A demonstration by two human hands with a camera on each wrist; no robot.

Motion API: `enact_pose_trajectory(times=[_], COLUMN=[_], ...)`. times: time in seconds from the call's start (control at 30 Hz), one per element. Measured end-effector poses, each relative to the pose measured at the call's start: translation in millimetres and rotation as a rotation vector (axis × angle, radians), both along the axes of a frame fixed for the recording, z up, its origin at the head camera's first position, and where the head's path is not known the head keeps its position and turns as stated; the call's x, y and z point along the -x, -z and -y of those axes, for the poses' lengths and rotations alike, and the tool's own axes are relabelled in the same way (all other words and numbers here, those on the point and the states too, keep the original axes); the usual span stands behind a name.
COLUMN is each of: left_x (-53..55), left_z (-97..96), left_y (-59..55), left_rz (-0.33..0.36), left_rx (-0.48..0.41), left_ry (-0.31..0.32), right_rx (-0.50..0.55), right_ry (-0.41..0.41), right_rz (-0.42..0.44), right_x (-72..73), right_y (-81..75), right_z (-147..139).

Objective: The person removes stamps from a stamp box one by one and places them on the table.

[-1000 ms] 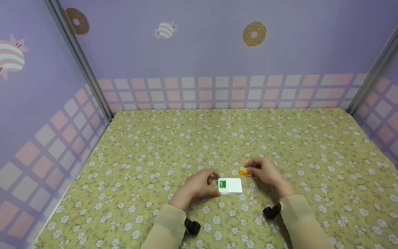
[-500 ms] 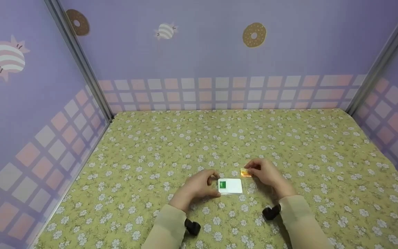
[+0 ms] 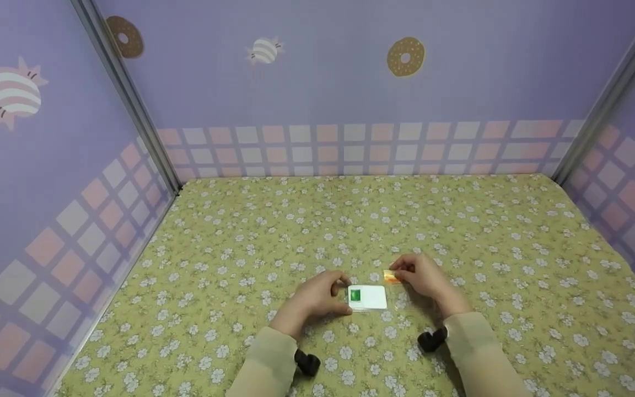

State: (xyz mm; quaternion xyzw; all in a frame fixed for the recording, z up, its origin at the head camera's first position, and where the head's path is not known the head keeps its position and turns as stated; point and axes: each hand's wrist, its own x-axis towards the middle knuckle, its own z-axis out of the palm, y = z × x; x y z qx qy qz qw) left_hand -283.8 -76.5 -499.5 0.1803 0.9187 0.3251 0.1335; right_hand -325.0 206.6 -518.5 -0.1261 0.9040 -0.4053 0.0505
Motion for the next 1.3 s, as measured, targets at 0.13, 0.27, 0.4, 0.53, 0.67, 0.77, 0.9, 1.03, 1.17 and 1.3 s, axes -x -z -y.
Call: enact_pose_trajectory(times=[0.13, 0.27, 0.4, 0.53, 0.67, 0.77, 0.9, 1.03, 1.17, 1.3], left_x=[0.3, 0.6, 0.1, -0.6, -0.8, -0.3, 0.0, -0.1, -0.5, -0.7], left_z=[-0.1, 0.1, 0.3, -0.1, -0.6, -0.6, -0.4, -0.5, -0.4, -0.6], left_y=[0.5, 0.6, 0.0, -1.0, -1.3, -0.8, -0.2, 0.1, -0.5, -0.9], left_rz=[-0.001, -0.002, 0.000, 0.009, 0.011, 0.012, 0.007, 0.004, 0.009, 0.016], left_rx=[0.001, 0.001, -0.001, -0.003, -0.001, 0.004, 0.014, 0.016, 0.015, 0.016], left_ry=[-0.001, -0.003, -0.006, -0.013, -0.014, -0.015, -0.013, -0.010, -0.013, -0.020], right_rx=[-0.011, -0.018, -0.017, -0.002, 0.007, 0.000, -0.013, -0.009, 0.002, 0.016], right_ry=[0.004, 0.010, 0.013, 0.020, 0.027, 0.028, 0.028, 0.027, 0.027, 0.033], right_rz=[-0.001, -0.004, -0.007, 0.009, 0.024, 0.021, 0.011, 0.007, 0.008, 0.021], right_x=[0.5, 1.0, 1.3, 0.7, 0.0, 0.3, 0.8, 0.8, 1.0, 0.9], right_y=[0.0, 0.0, 0.8, 1.6, 1.9, 2.1, 1.6, 1.1, 1.4, 1.2], right_z=[0.3, 0.6, 0.6, 0.6, 0.4, 0.2, 0.5, 0.9, 1.1, 1.3])
